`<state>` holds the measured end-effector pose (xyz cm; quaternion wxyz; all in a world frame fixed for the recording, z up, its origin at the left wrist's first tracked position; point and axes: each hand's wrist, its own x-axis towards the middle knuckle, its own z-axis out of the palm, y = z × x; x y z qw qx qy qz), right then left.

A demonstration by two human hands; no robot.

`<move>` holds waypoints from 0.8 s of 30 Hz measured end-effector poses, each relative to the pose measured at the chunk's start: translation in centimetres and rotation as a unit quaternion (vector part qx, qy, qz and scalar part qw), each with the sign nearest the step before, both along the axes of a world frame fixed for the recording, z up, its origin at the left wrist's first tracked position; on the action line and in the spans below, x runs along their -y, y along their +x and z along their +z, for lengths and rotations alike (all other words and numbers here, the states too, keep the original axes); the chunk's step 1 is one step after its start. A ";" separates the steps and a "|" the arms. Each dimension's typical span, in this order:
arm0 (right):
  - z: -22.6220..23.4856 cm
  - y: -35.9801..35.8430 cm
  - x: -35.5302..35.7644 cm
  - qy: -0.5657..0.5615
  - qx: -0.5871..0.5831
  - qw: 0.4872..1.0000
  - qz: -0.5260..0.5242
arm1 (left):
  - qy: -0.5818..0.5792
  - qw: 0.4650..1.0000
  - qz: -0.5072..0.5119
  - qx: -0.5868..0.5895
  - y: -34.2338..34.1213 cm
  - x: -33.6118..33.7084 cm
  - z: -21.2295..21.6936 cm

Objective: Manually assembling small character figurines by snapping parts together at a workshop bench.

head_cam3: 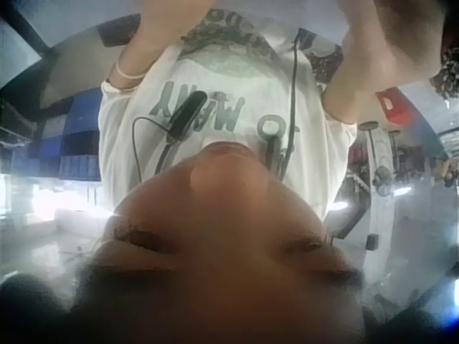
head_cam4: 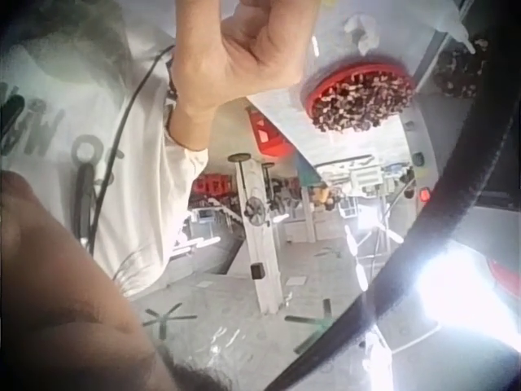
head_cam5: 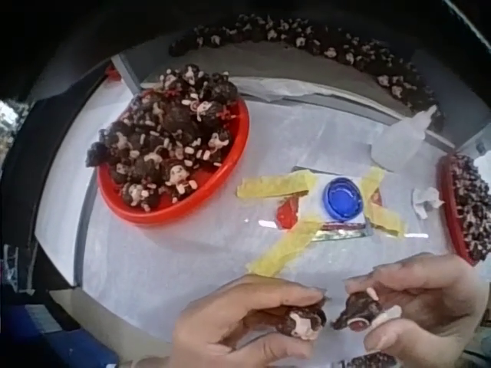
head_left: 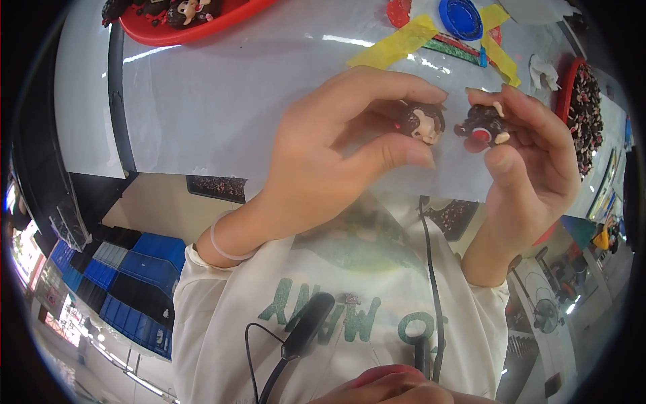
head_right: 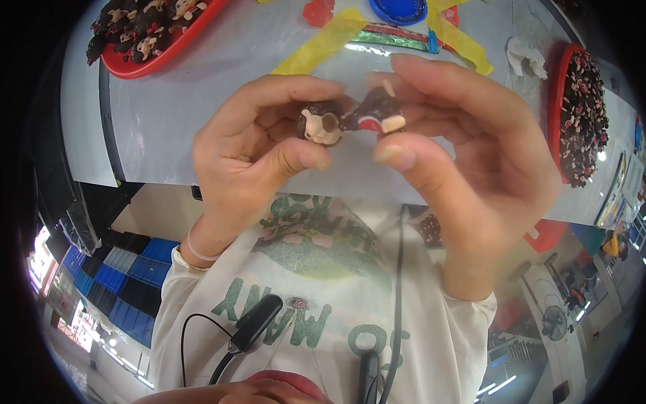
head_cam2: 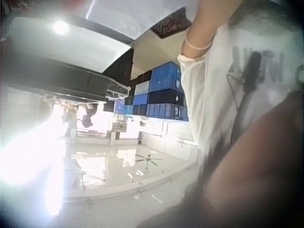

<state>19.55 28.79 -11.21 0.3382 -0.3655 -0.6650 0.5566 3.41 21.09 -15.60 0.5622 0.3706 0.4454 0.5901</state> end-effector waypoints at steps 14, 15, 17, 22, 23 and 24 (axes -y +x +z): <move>-1.2 -1.1 0.5 0.278 0.090 0.955 0.050 | 0.065 0.996 0.058 -0.034 0.1 0.1 -1.0; -1.4 -1.1 0.5 0.276 0.080 0.957 0.050 | 0.066 0.996 0.058 -0.035 0.1 0.1 -1.0; -1.7 -1.1 0.6 0.278 0.065 0.957 0.044 | 0.068 0.996 0.053 -0.036 0.0 0.2 -0.9; -2.2 -1.2 0.1 0.290 0.055 0.955 0.039 | 0.020 0.997 0.057 0.037 0.1 0.1 -0.3; -2.5 -1.2 0.0 0.291 0.039 0.955 0.048 | -0.017 0.994 0.060 0.085 0.2 0.0 0.0; -2.8 -1.2 -0.1 0.292 0.021 0.955 0.057 | -0.014 0.995 0.061 0.080 0.2 -0.1 0.2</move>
